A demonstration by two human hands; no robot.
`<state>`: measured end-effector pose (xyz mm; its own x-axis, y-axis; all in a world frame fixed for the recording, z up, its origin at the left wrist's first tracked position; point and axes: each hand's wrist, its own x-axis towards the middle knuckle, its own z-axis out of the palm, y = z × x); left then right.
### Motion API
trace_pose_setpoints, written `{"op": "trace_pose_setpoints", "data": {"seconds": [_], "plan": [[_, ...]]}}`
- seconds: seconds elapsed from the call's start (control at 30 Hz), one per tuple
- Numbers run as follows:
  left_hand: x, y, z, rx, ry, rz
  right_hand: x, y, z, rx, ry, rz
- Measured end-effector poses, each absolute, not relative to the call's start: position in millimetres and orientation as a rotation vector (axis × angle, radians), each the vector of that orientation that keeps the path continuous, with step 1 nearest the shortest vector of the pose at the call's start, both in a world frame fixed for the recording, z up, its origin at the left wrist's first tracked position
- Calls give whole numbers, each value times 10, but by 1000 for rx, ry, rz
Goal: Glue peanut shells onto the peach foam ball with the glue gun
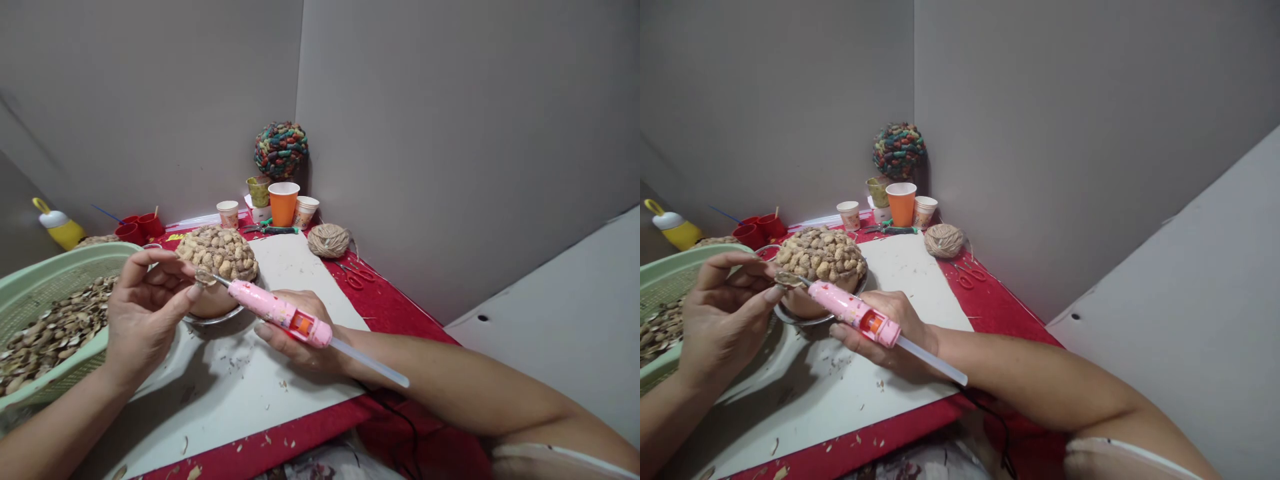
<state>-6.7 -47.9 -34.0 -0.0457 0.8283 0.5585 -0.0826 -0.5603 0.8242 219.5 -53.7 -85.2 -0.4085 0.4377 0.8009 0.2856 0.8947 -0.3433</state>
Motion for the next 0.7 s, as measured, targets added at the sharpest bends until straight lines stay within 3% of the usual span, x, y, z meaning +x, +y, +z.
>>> {"op": "trace_pose_setpoints", "data": {"seconds": [0.7], "plan": [[-53, -467, -313, 1512, 836, 1771, 2152, -556, -871, -453, -1934, 322]]}}
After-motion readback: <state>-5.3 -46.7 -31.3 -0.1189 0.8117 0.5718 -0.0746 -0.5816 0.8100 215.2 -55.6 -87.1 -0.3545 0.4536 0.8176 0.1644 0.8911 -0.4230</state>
